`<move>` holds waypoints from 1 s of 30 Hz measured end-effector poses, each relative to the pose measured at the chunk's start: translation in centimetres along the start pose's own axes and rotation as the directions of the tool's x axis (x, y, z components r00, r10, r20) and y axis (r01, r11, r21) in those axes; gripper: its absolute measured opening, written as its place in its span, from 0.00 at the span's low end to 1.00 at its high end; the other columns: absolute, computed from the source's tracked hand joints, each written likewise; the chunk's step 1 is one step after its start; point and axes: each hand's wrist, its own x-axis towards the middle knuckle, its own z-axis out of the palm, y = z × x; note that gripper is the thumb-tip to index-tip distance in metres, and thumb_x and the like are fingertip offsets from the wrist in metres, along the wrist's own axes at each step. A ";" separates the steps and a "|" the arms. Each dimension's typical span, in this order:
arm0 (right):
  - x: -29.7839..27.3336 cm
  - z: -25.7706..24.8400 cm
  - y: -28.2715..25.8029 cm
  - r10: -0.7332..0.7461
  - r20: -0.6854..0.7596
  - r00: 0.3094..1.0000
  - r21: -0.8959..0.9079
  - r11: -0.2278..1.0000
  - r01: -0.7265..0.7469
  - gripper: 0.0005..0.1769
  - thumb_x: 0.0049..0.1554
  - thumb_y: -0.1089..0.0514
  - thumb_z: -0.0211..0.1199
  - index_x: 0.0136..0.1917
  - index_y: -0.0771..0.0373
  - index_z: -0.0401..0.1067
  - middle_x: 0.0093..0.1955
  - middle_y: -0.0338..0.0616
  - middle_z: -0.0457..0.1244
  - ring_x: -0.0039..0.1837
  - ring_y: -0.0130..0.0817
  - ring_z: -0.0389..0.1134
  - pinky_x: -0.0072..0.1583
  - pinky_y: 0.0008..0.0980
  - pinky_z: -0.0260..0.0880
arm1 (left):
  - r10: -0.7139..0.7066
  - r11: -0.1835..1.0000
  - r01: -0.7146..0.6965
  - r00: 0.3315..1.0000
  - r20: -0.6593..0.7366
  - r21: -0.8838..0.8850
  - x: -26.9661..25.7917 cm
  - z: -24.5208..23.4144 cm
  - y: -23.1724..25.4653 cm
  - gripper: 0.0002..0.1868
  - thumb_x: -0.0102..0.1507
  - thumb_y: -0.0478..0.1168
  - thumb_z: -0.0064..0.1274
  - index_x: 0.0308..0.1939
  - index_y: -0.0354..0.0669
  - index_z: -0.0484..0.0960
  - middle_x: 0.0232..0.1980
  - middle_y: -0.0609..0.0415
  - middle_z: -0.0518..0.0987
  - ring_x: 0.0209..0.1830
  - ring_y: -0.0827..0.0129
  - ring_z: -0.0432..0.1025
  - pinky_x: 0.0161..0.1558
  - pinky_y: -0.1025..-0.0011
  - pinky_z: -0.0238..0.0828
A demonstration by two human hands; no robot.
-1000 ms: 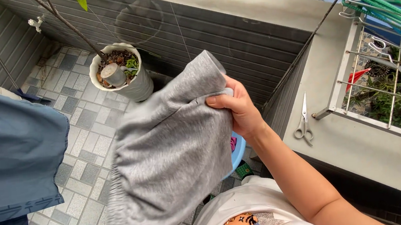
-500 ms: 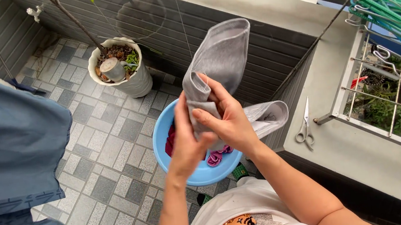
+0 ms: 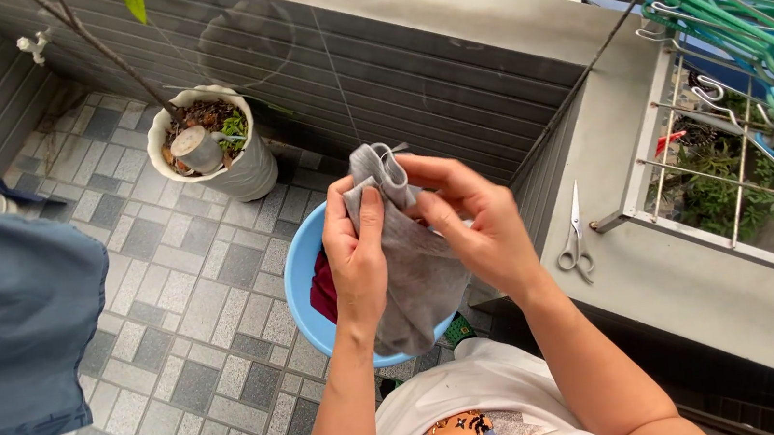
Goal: The person hangs a black t-shirt and a gray patterned shirt on a clothesline using green hangers. They then pick up a pair of gray shorts from a blue basin, use scissors to trim loose threads from the waistband and leg openings, and place the shorts back into the basin.
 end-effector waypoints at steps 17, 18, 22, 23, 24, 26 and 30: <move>0.0 -4.9 -0.7 0.055 -0.037 0.998 -0.152 0.987 -0.060 0.30 0.65 0.61 0.79 0.77 0.66 0.76 0.58 0.48 0.76 0.57 0.31 0.79 0.57 0.31 0.84 | 0.085 0.973 -0.125 0.976 0.201 0.196 0.2 2.0 1.6 0.12 0.74 0.40 0.69 0.62 0.52 0.94 0.52 0.58 0.92 0.53 0.76 0.82 0.63 0.68 0.80; -0.3 -5.0 -0.2 0.055 -0.041 0.998 -0.154 0.986 -0.060 0.30 0.65 0.61 0.79 0.77 0.66 0.76 0.58 0.48 0.76 0.57 0.31 0.79 0.57 0.31 0.84 | 0.085 0.973 -0.126 0.975 0.205 0.194 0.2 2.0 1.3 0.12 0.74 0.40 0.69 0.62 0.52 0.94 0.52 0.58 0.92 0.53 0.76 0.82 0.63 0.68 0.80; -1.8 -5.8 1.0 0.096 -0.202 0.975 -0.030 0.994 -0.104 0.22 0.68 0.63 0.74 0.73 0.68 0.76 0.60 0.50 0.76 0.61 0.33 0.80 0.58 0.31 0.86 | 0.091 0.967 -0.117 0.988 0.122 0.228 0.5 2.1 0.9 0.03 0.79 0.42 0.63 0.51 0.49 0.89 0.41 0.58 0.86 0.45 0.77 0.73 0.56 0.68 0.78; -2.2 -6.2 1.1 0.113 -0.292 0.950 -0.020 0.992 -0.124 0.17 0.73 0.62 0.69 0.72 0.68 0.77 0.60 0.53 0.76 0.60 0.36 0.81 0.56 0.31 0.86 | 0.099 0.963 -0.125 0.988 0.121 0.239 0.6 2.1 0.9 0.06 0.81 0.43 0.59 0.51 0.49 0.86 0.40 0.57 0.84 0.44 0.75 0.72 0.56 0.67 0.77; -3.0 -7.6 2.5 0.113 -0.292 0.950 -0.020 0.992 -0.124 0.17 0.73 0.62 0.69 0.72 0.68 0.77 0.60 0.53 0.76 0.60 0.36 0.81 0.56 0.31 0.86 | 0.099 0.963 -0.126 0.988 0.122 0.239 0.5 2.2 1.0 0.06 0.81 0.43 0.59 0.51 0.49 0.86 0.40 0.57 0.84 0.44 0.75 0.72 0.56 0.67 0.77; -4.7 -10.4 5.4 0.174 -0.463 0.869 -0.240 0.919 -0.312 0.14 0.76 0.57 0.68 0.71 0.66 0.79 0.56 0.53 0.75 0.55 0.37 0.79 0.52 0.35 0.85 | 0.066 0.980 -0.089 0.989 0.133 0.177 0.4 2.5 1.1 0.08 0.84 0.43 0.52 0.51 0.48 0.81 0.41 0.58 0.77 0.49 0.74 0.68 0.60 0.66 0.73; -10.0 -15.2 10.5 0.378 -0.532 0.758 -0.522 0.558 -0.645 0.15 0.75 0.46 0.68 0.66 0.57 0.83 0.50 0.51 0.76 0.47 0.47 0.80 0.55 0.53 0.78 | -0.048 0.999 0.047 0.985 0.164 0.010 0.2 2.8 -0.2 0.07 0.85 0.44 0.50 0.52 0.50 0.78 0.43 0.64 0.72 0.49 0.77 0.64 0.60 0.72 0.67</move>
